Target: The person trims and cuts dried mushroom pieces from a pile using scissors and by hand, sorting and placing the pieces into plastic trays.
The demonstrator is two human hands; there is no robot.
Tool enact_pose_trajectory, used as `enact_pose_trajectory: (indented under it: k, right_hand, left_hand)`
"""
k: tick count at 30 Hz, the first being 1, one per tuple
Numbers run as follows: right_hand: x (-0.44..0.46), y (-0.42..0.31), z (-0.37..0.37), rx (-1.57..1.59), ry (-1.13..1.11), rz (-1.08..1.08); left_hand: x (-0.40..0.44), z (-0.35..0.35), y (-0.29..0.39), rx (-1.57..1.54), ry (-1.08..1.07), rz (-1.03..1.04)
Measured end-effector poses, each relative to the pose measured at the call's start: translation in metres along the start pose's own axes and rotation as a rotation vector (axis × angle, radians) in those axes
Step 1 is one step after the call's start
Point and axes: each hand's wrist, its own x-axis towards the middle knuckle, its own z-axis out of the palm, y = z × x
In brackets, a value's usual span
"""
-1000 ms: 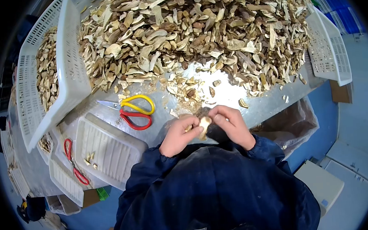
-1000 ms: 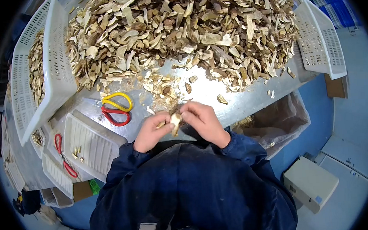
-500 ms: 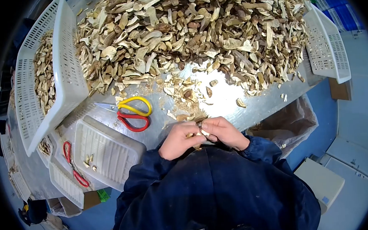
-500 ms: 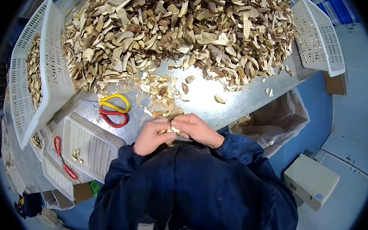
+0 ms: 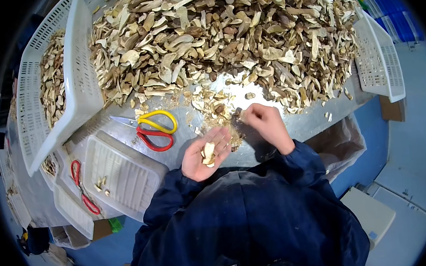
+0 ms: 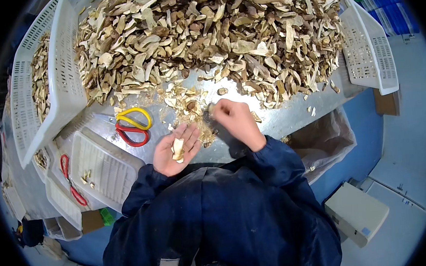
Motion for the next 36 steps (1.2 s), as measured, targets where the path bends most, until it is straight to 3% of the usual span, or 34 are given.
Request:
enact_pose_trajectory:
  k: [1, 3, 4, 6, 10, 13, 14, 15, 16, 17, 20, 21, 25, 28, 29, 30, 31, 33, 36]
  right_hand:
    - [-0.009, -0.01, 0.0, 0.19, -0.127, -0.024]
    - [-0.015, -0.034, -0.009, -0.066, -0.148, 0.013]
    - [-0.01, -0.028, -0.006, -0.168, 0.029, -0.025]
    - [0.01, 0.003, -0.002, -0.395, 0.295, -0.2]
    - [0.026, 0.02, 0.005, -0.462, 0.312, -0.345]
    - [0.004, -0.019, 0.005, -0.077, 0.017, -0.052]
    - [-0.004, -0.029, 0.003, 0.047, -0.171, -0.005]
    - [-0.007, -0.033, 0.004, 0.12, -0.299, -0.091]
    - [-0.004, -0.043, 0.003, 0.029, -0.264, -0.074]
    - [0.001, -0.05, 0.002, -0.063, -0.226, -0.058]
    - [0.044, -0.024, 0.009, -0.358, 0.168, -0.163]
    - [0.058, -0.007, 0.011, -0.45, 0.254, -0.275]
    - [0.068, 0.007, 0.016, -0.563, 0.266, -0.309]
    - [0.054, -0.012, 0.011, -0.307, 0.148, -0.138]
    - [0.044, -0.021, 0.009, -0.183, 0.089, -0.052]
    - [0.033, -0.025, 0.012, 0.129, -0.044, 0.043]
    - [0.024, -0.036, 0.013, 0.208, -0.208, 0.037]
    - [0.021, -0.044, 0.018, 0.212, -0.37, -0.035]
    - [0.061, -0.038, 0.029, -0.234, -0.019, -0.231]
  left_hand:
    - [-0.001, 0.011, -0.002, 0.021, 0.038, 0.006]
    - [-0.001, 0.021, -0.005, 0.031, 0.062, -0.04]
    - [0.0, 0.023, -0.005, 0.04, 0.07, -0.064]
    - [0.009, -0.022, -0.003, -0.063, -0.148, -0.138]
    - [0.019, -0.048, 0.002, -0.289, -0.552, -0.295]
    - [0.009, -0.047, 0.008, -0.191, -0.334, -0.24]
    - [0.004, -0.033, 0.007, -0.104, -0.208, -0.176]
    - [-0.003, -0.01, 0.004, -0.016, -0.081, -0.113]
    - [-0.007, 0.002, 0.001, 0.074, 0.047, -0.053]
    - [-0.007, 0.0, 0.001, 0.056, 0.039, -0.051]
    - [-0.004, -0.012, 0.003, 0.019, -0.015, -0.037]
    - [-0.002, -0.018, 0.004, 0.01, -0.045, -0.029]
    - [0.002, -0.034, 0.012, -0.178, -0.392, -0.093]
    - [-0.002, -0.032, 0.016, -0.24, -0.297, -0.065]
    - [-0.004, -0.024, 0.016, -0.169, -0.15, -0.004]
    - [-0.008, -0.003, 0.014, -0.098, -0.004, 0.057]
    - [-0.01, 0.01, 0.012, -0.025, 0.142, 0.117]
    - [-0.009, 0.015, 0.011, -0.028, 0.112, 0.112]
    - [-0.004, -0.008, 0.009, -0.07, -0.002, 0.092]
